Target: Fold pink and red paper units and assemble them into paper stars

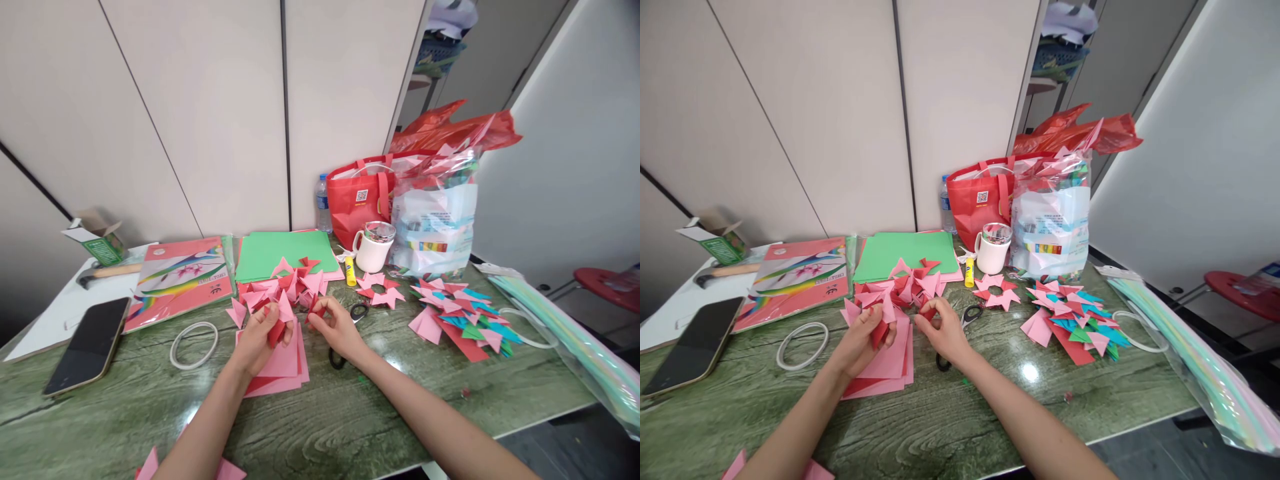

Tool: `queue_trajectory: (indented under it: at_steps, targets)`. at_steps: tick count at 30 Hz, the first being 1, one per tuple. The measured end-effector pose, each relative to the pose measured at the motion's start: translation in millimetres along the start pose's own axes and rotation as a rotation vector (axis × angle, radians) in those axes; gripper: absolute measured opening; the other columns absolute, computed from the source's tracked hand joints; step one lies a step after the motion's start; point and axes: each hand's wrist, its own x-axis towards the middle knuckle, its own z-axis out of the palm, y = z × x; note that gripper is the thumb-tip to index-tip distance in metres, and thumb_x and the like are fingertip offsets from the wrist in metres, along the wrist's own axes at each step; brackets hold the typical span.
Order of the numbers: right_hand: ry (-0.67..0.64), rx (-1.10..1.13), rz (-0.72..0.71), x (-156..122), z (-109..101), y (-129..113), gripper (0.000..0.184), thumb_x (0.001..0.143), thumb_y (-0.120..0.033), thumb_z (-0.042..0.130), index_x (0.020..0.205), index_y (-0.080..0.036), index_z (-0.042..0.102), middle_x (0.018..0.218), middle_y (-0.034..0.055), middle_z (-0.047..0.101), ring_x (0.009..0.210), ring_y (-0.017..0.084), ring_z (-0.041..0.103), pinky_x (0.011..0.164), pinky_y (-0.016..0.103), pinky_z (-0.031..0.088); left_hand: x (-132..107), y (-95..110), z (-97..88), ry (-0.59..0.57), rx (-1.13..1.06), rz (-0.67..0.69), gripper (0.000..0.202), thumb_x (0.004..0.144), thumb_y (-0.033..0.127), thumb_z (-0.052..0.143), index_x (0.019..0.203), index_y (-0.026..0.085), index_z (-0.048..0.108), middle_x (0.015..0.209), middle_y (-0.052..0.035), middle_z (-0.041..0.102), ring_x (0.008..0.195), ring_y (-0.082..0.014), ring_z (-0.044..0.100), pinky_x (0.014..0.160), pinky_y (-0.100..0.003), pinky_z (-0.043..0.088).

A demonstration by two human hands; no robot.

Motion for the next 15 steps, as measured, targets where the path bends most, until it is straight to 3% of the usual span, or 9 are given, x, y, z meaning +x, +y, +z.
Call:
queue_trajectory:
  at_steps: [5,10,15]
  targets:
    - [0.064,0.154,-0.015,3.8,0.0,0.8,0.012,0.076,-0.029,0.058,0.083,-0.020,0.057,0.085,0.0036,0.058,0.081,0.017,0.059,0.070,0.030,0.051,0.5,0.1,-0.3,-0.040,0.108,0.065,0.024,0.068,0.035,0.071,0.073,0.015,0.058,0.067,-0.0034,0.065,0.064,-0.0152,0.060,0.067,-0.029,0.046]
    - [0.148,0.336,0.066,5.3,-1.0,-1.6,0.041,0.068,-0.030,0.067,0.103,-0.024,0.046,0.089,0.0028,0.060,0.080,0.018,0.062,0.067,0.031,0.055,2.1,-3.2,-3.4,0.007,0.306,0.136,0.020,0.069,0.030,0.069,0.080,0.015,0.063,0.064,-0.0030,0.065,0.063,-0.0149,0.059,0.067,-0.028,0.046]
    - [0.156,0.311,0.020,3.4,-1.0,-10.8,0.016,0.074,-0.028,0.062,0.085,-0.020,0.054,0.086,0.0043,0.063,0.083,0.018,0.063,0.076,0.033,0.053,2.3,-3.8,-3.9,0.081,0.477,0.180,0.021,0.069,0.032,0.068,0.080,0.015,0.066,0.064,-0.0019,0.064,0.060,-0.0137,0.057,0.054,-0.021,0.041]
